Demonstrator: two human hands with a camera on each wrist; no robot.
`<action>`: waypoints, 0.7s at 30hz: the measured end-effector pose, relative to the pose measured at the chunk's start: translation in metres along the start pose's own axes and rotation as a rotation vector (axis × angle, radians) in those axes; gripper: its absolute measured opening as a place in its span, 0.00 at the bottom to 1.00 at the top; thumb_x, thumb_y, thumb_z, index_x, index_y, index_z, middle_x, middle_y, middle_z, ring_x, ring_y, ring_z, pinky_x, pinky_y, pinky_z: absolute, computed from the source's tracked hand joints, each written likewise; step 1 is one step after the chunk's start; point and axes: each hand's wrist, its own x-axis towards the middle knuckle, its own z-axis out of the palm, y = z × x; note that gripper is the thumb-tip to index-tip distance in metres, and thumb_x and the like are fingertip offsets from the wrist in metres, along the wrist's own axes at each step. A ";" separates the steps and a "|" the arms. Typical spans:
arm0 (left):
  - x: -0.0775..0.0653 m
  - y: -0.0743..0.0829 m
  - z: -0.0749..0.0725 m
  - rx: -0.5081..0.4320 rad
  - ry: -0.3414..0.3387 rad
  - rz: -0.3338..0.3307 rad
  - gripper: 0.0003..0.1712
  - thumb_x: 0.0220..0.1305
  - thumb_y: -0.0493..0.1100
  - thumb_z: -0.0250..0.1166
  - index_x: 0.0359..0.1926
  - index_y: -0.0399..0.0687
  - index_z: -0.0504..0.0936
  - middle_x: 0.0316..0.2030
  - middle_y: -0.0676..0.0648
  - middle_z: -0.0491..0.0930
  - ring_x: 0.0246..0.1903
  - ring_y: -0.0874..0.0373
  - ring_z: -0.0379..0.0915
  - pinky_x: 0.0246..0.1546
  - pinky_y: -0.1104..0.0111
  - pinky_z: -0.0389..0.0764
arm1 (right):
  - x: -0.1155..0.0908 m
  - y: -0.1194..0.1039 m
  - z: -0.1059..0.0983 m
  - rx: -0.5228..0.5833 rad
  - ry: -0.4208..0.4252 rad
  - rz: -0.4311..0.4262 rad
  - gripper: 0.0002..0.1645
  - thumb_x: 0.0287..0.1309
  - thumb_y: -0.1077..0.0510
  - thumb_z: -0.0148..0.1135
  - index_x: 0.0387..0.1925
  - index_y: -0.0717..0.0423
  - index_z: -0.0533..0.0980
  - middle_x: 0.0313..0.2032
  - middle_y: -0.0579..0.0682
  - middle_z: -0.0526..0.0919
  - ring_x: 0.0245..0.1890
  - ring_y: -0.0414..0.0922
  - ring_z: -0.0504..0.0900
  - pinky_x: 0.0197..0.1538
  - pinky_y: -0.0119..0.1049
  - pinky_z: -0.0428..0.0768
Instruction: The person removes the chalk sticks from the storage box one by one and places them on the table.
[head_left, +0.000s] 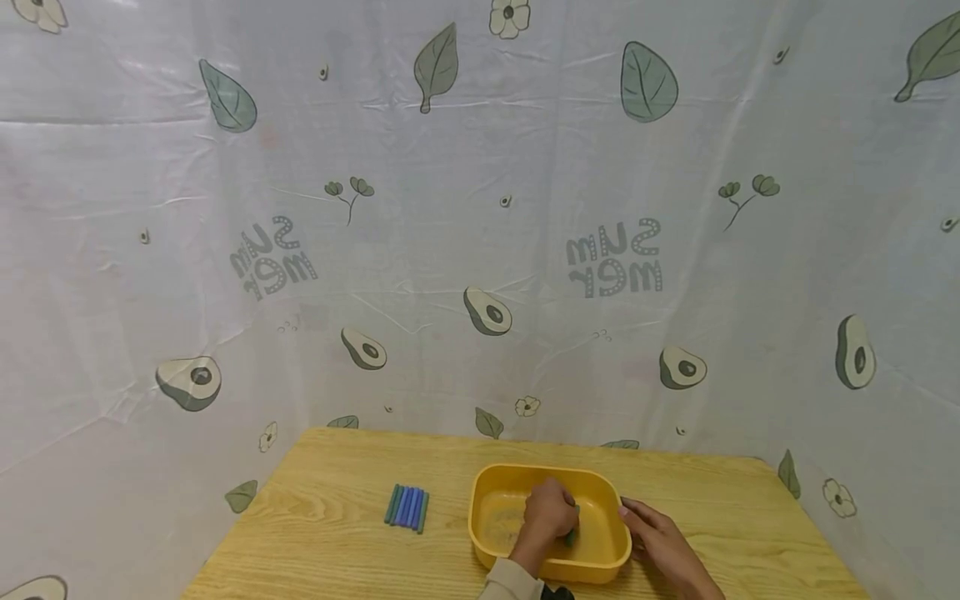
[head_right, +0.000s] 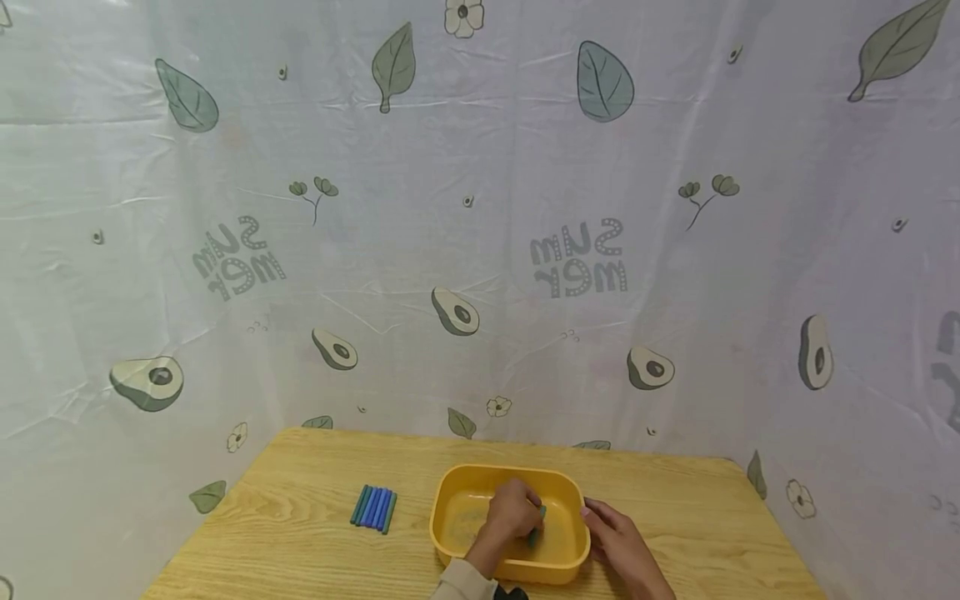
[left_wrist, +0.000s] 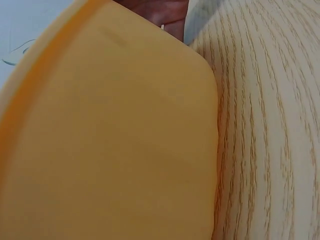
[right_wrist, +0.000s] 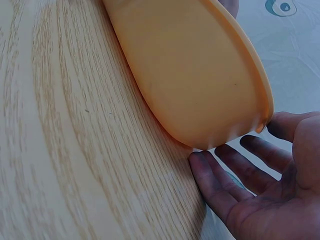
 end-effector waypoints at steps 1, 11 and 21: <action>-0.004 0.004 -0.005 -0.017 -0.004 -0.004 0.36 0.55 0.31 0.70 0.03 0.60 0.59 0.07 0.58 0.48 0.13 0.60 0.39 0.15 0.67 0.49 | 0.000 0.000 0.000 0.001 0.006 0.003 0.42 0.84 0.43 0.51 0.79 0.73 0.61 0.73 0.75 0.71 0.62 0.64 0.85 0.56 0.53 0.89; -0.013 0.011 -0.015 -0.010 0.004 -0.004 0.23 0.55 0.33 0.72 0.07 0.54 0.80 0.10 0.56 0.73 0.16 0.56 0.65 0.20 0.66 0.65 | -0.001 -0.001 -0.001 -0.012 -0.019 0.000 0.44 0.84 0.42 0.49 0.79 0.73 0.59 0.73 0.76 0.71 0.61 0.63 0.86 0.55 0.52 0.89; -0.024 0.025 -0.029 0.000 -0.019 -0.019 0.24 0.56 0.32 0.72 0.07 0.54 0.78 0.09 0.58 0.67 0.17 0.58 0.61 0.23 0.67 0.66 | -0.002 -0.003 -0.001 -0.012 -0.015 0.005 0.43 0.85 0.42 0.49 0.80 0.73 0.58 0.71 0.75 0.73 0.59 0.59 0.88 0.55 0.51 0.90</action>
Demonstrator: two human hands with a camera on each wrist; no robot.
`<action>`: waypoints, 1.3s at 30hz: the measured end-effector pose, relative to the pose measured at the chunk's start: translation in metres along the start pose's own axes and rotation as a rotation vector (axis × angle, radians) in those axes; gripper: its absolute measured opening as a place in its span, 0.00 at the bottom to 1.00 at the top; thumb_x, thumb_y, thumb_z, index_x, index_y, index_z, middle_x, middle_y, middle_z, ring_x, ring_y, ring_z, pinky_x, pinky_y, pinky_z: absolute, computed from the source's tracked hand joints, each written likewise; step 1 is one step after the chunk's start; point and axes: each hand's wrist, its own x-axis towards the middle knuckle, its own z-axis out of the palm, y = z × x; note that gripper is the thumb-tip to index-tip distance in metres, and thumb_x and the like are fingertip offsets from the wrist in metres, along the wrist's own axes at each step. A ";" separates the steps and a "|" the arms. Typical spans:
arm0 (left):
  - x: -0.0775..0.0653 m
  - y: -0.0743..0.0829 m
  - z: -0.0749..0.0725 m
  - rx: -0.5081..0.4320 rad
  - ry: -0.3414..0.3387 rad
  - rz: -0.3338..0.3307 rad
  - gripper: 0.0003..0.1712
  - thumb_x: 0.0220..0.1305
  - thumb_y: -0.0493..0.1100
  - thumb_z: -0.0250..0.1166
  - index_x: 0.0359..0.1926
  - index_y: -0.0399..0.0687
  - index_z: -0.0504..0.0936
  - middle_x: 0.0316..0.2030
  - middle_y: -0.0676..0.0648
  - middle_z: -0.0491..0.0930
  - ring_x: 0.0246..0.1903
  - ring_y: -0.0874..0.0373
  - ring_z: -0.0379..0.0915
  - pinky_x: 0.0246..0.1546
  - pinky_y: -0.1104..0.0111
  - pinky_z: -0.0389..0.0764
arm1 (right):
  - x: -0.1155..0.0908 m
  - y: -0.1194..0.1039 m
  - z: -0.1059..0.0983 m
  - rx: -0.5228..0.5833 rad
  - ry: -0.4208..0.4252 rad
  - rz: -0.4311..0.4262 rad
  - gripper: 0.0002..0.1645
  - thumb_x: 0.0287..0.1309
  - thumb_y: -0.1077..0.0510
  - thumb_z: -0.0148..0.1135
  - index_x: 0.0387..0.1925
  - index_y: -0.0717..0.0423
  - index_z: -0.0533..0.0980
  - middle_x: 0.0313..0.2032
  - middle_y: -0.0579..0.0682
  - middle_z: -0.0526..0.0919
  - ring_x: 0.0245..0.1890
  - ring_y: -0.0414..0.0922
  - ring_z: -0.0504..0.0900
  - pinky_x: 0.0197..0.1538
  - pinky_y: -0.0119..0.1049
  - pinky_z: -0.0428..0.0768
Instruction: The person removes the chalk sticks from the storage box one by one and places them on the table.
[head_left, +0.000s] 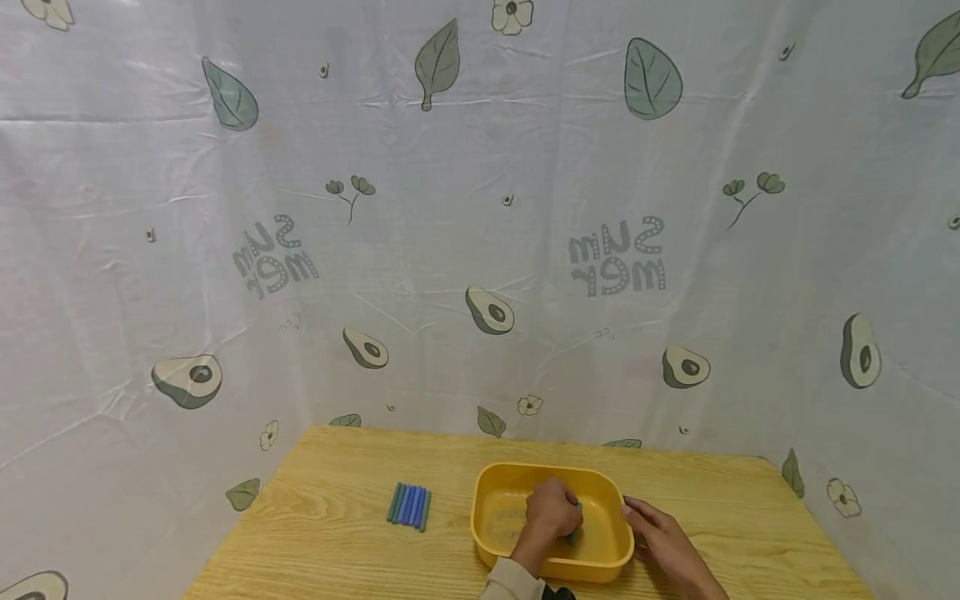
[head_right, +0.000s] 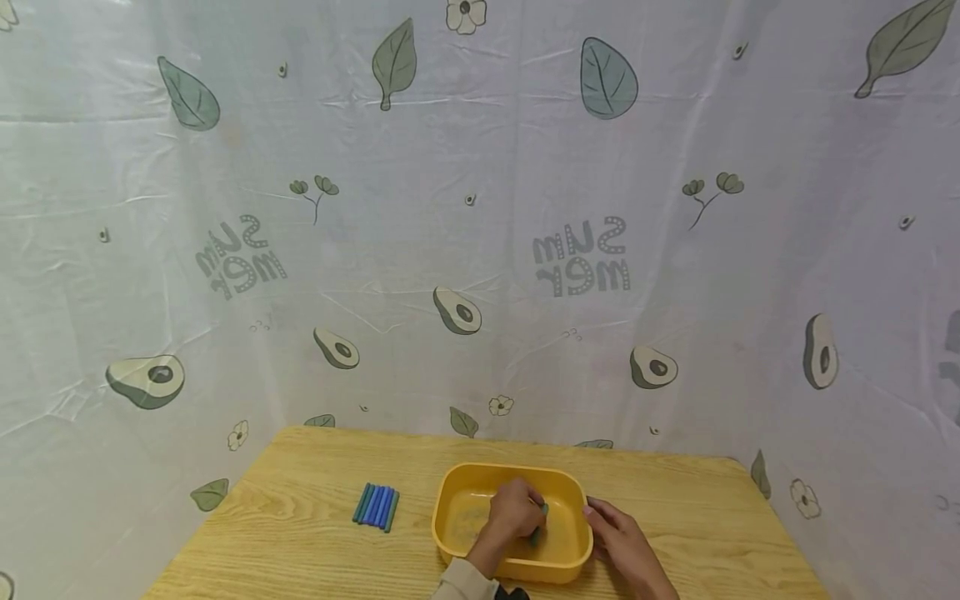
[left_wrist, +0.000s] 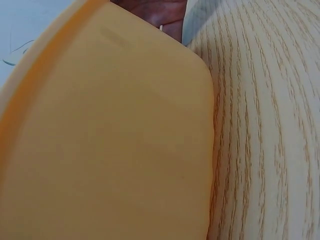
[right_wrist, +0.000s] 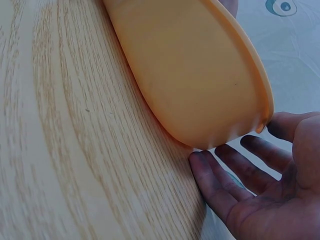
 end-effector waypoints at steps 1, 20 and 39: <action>-0.002 0.002 -0.001 -0.005 -0.004 -0.003 0.26 0.56 0.32 0.71 0.06 0.54 0.75 0.08 0.58 0.63 0.17 0.59 0.58 0.23 0.67 0.64 | 0.000 0.000 0.000 0.001 0.001 0.002 0.43 0.85 0.43 0.49 0.80 0.73 0.59 0.72 0.75 0.73 0.59 0.59 0.88 0.55 0.51 0.90; -0.006 0.005 -0.008 -0.100 -0.027 -0.027 0.07 0.56 0.34 0.77 0.37 0.43 0.95 0.33 0.48 0.91 0.28 0.55 0.83 0.34 0.61 0.89 | 0.000 0.002 0.001 0.017 0.008 0.001 0.42 0.85 0.43 0.48 0.80 0.73 0.59 0.73 0.75 0.70 0.61 0.59 0.87 0.56 0.51 0.89; -0.012 -0.008 -0.045 -0.357 -0.022 -0.032 0.11 0.58 0.30 0.72 0.42 0.39 0.92 0.30 0.48 0.88 0.21 0.60 0.80 0.23 0.68 0.85 | 0.002 0.000 0.002 0.000 0.027 0.046 0.41 0.85 0.43 0.49 0.79 0.71 0.61 0.74 0.74 0.70 0.62 0.62 0.86 0.56 0.53 0.89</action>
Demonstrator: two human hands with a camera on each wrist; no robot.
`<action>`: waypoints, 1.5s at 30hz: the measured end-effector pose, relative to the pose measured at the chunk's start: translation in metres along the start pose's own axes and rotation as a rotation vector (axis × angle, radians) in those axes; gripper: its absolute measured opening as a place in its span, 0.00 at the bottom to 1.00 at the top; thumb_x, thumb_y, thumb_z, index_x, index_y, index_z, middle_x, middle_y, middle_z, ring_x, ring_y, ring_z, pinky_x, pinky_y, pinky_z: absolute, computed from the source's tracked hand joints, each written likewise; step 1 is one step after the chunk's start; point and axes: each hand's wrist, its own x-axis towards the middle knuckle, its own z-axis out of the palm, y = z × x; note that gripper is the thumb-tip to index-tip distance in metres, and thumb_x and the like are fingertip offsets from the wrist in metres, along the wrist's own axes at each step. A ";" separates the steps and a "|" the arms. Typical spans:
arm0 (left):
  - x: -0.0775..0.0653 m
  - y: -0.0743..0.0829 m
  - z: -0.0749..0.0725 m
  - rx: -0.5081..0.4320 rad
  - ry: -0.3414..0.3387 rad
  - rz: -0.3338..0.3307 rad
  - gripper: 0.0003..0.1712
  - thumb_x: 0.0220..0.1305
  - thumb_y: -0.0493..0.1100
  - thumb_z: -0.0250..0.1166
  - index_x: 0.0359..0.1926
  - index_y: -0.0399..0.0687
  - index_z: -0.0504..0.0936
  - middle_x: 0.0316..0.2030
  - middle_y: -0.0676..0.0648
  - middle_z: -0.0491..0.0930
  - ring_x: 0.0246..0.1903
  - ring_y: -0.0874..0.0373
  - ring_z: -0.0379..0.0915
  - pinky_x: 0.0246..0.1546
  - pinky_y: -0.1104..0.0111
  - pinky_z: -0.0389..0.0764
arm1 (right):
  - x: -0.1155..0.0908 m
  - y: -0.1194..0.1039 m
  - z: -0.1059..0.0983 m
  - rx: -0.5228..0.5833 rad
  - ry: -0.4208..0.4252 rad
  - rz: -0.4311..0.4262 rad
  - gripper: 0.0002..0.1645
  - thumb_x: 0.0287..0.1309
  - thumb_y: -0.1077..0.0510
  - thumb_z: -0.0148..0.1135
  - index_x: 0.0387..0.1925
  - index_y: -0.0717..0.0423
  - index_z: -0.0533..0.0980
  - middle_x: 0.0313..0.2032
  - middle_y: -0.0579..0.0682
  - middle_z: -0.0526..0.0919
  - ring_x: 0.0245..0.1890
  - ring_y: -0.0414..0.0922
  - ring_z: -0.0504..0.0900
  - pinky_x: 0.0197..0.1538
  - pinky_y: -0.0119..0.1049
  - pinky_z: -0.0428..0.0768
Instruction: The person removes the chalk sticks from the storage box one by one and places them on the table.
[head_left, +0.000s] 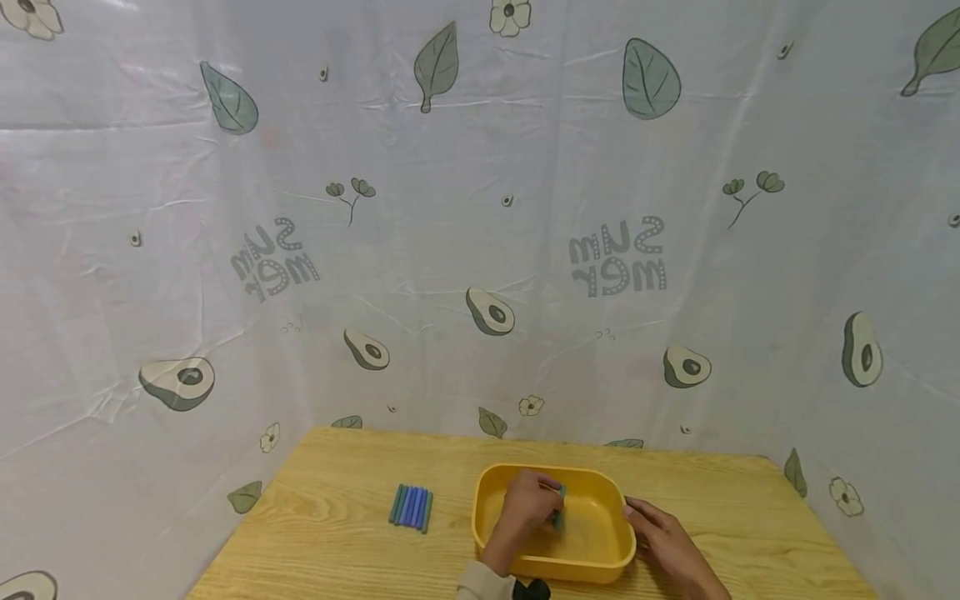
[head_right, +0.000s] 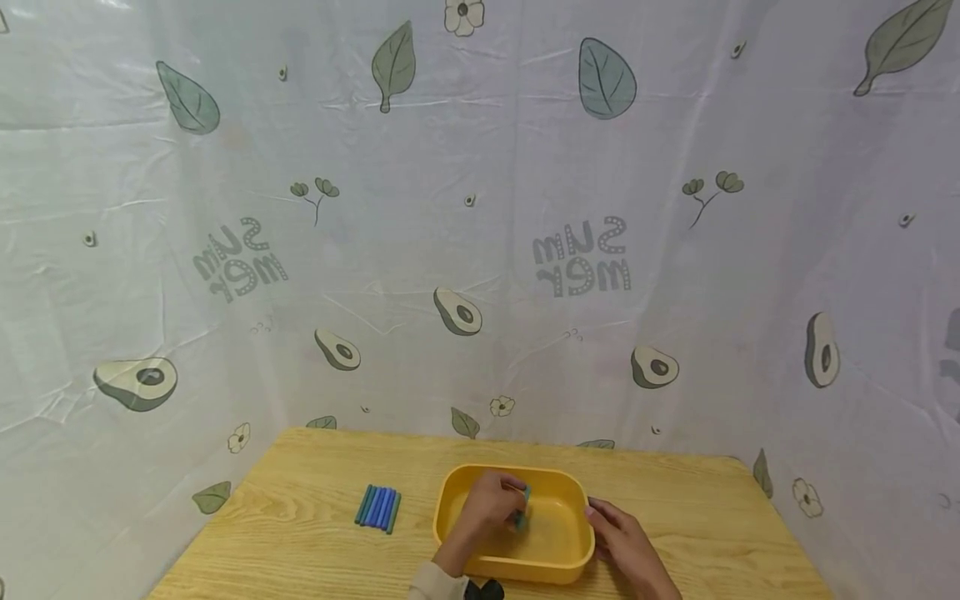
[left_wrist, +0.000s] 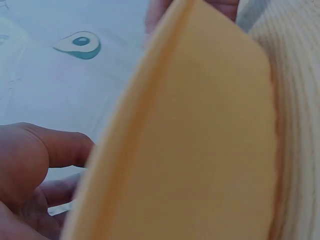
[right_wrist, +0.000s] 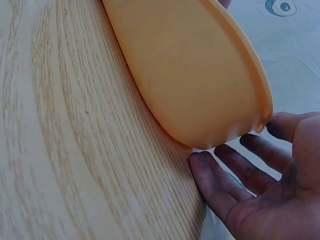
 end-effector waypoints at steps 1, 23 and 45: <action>0.000 0.000 -0.003 -0.008 -0.001 0.012 0.11 0.58 0.30 0.71 0.43 0.38 0.92 0.31 0.48 0.88 0.21 0.60 0.80 0.23 0.68 0.85 | 0.000 0.000 0.000 -0.001 0.000 0.000 0.41 0.85 0.43 0.49 0.79 0.71 0.61 0.73 0.74 0.70 0.62 0.62 0.86 0.56 0.53 0.89; -0.008 0.002 -0.068 -0.088 -0.001 0.128 0.15 0.63 0.32 0.69 0.51 0.33 0.89 0.40 0.42 0.88 0.34 0.53 0.88 0.34 0.59 0.92 | 0.002 0.002 0.001 0.002 0.005 -0.007 0.40 0.85 0.45 0.48 0.79 0.73 0.61 0.72 0.74 0.72 0.59 0.61 0.87 0.55 0.53 0.89; -0.021 -0.024 -0.145 -0.009 0.113 0.114 0.18 0.64 0.33 0.67 0.54 0.33 0.87 0.39 0.41 0.85 0.32 0.56 0.85 0.35 0.60 0.91 | 0.001 0.002 -0.004 0.031 -0.025 -0.001 0.47 0.83 0.39 0.52 0.80 0.74 0.58 0.72 0.75 0.71 0.58 0.59 0.88 0.55 0.52 0.89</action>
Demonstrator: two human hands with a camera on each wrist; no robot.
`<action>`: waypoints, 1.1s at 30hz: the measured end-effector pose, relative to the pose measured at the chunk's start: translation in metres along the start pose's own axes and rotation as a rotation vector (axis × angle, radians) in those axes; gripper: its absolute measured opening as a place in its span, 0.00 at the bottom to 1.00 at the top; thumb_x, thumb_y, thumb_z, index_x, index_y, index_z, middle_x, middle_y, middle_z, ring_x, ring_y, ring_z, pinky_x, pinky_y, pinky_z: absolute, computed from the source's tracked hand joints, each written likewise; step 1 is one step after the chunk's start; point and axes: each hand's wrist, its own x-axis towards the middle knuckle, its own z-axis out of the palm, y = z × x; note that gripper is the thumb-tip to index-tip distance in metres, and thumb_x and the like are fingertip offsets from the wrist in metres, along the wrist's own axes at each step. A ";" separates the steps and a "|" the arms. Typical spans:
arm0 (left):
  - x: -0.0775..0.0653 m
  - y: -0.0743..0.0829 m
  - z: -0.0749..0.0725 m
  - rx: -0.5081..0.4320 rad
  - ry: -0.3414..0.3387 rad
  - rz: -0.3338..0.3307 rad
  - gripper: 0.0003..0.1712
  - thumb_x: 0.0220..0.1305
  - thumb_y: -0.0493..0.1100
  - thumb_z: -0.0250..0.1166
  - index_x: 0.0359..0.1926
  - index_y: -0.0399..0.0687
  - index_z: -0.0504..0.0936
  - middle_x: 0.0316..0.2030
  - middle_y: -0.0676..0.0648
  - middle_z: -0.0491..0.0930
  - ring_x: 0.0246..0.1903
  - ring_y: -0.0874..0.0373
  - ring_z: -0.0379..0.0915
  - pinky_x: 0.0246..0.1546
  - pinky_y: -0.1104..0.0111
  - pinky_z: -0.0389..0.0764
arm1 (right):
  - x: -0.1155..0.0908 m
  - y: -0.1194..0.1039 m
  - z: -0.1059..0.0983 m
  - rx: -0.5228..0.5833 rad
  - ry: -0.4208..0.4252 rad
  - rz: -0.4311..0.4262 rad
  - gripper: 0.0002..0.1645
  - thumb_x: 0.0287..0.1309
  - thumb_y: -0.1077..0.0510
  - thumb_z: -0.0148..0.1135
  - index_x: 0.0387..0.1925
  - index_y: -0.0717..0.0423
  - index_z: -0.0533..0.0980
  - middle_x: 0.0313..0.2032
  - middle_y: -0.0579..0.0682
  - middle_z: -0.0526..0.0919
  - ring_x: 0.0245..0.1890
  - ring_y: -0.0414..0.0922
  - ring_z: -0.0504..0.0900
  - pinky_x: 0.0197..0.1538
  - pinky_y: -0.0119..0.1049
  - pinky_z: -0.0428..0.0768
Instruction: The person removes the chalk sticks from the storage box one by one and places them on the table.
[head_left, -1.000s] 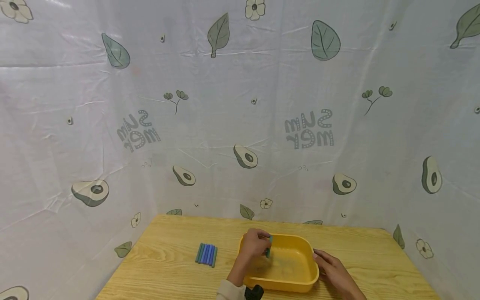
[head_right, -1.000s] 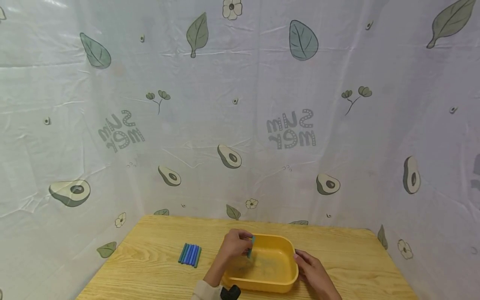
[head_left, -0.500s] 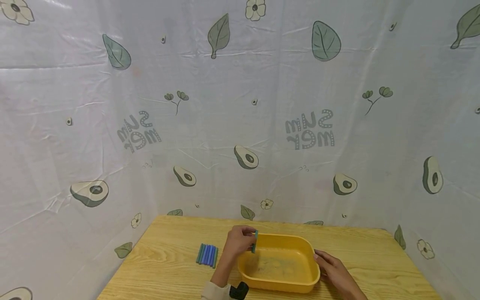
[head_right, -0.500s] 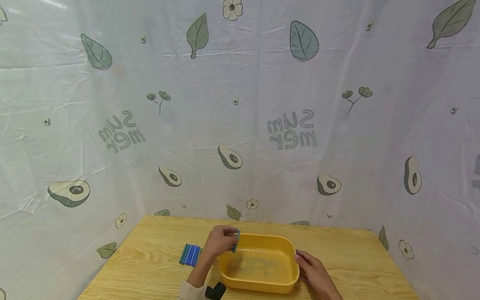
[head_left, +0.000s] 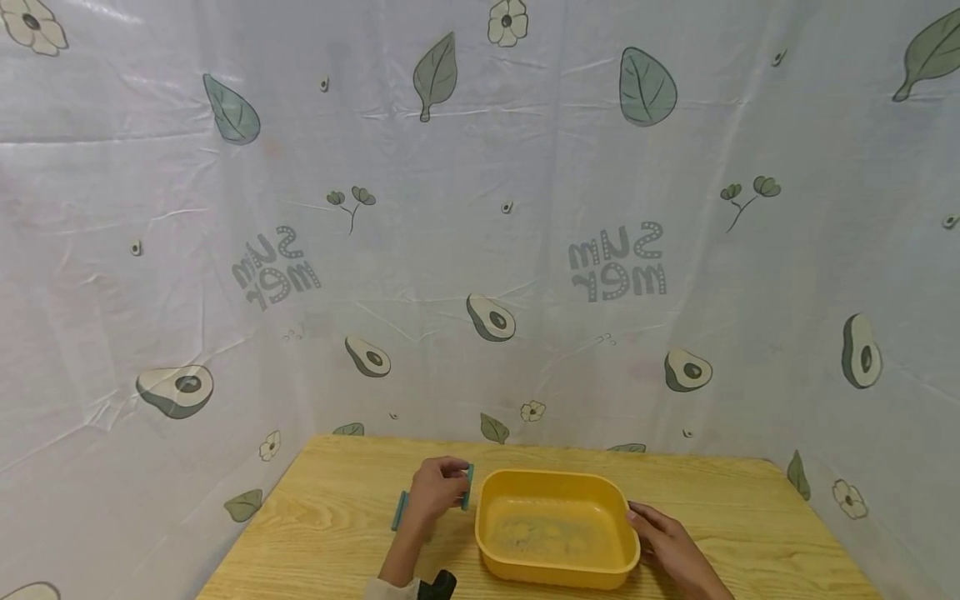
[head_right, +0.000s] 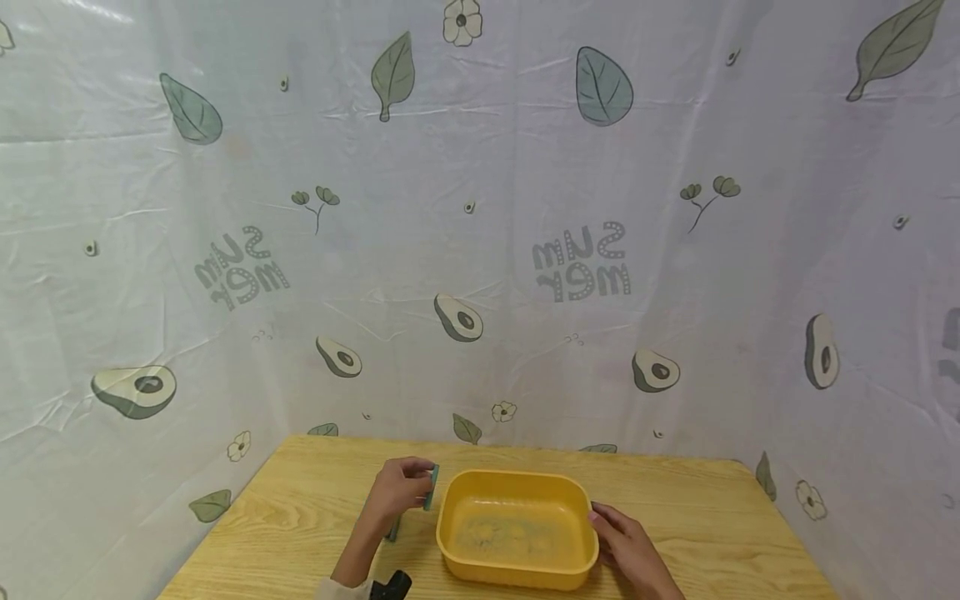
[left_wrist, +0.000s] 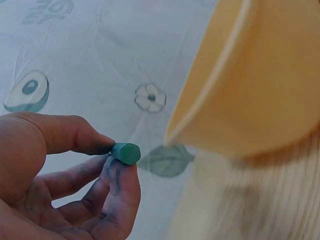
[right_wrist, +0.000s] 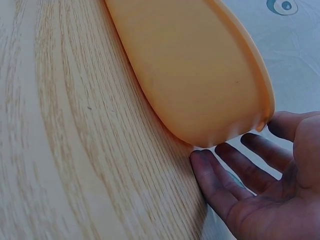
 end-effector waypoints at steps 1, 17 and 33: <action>-0.001 -0.002 -0.003 0.002 0.001 -0.001 0.18 0.64 0.33 0.67 0.54 0.32 0.87 0.39 0.41 0.85 0.32 0.56 0.85 0.36 0.59 0.91 | 0.000 0.000 0.000 -0.006 -0.004 -0.003 0.48 0.82 0.39 0.52 0.79 0.74 0.58 0.72 0.75 0.71 0.58 0.59 0.88 0.55 0.52 0.89; -0.008 -0.028 -0.038 0.064 0.025 -0.022 0.21 0.65 0.33 0.65 0.58 0.30 0.85 0.45 0.37 0.85 0.32 0.57 0.82 0.34 0.61 0.89 | -0.001 0.001 0.005 0.007 0.037 0.018 0.41 0.84 0.43 0.50 0.79 0.72 0.61 0.73 0.75 0.71 0.61 0.62 0.86 0.56 0.53 0.89; -0.007 -0.043 -0.071 0.120 0.086 -0.056 0.20 0.64 0.33 0.66 0.56 0.29 0.86 0.45 0.36 0.85 0.34 0.54 0.84 0.34 0.58 0.90 | -0.002 -0.002 0.003 -0.020 0.022 0.005 0.42 0.85 0.43 0.48 0.79 0.73 0.59 0.74 0.76 0.68 0.65 0.66 0.83 0.57 0.53 0.89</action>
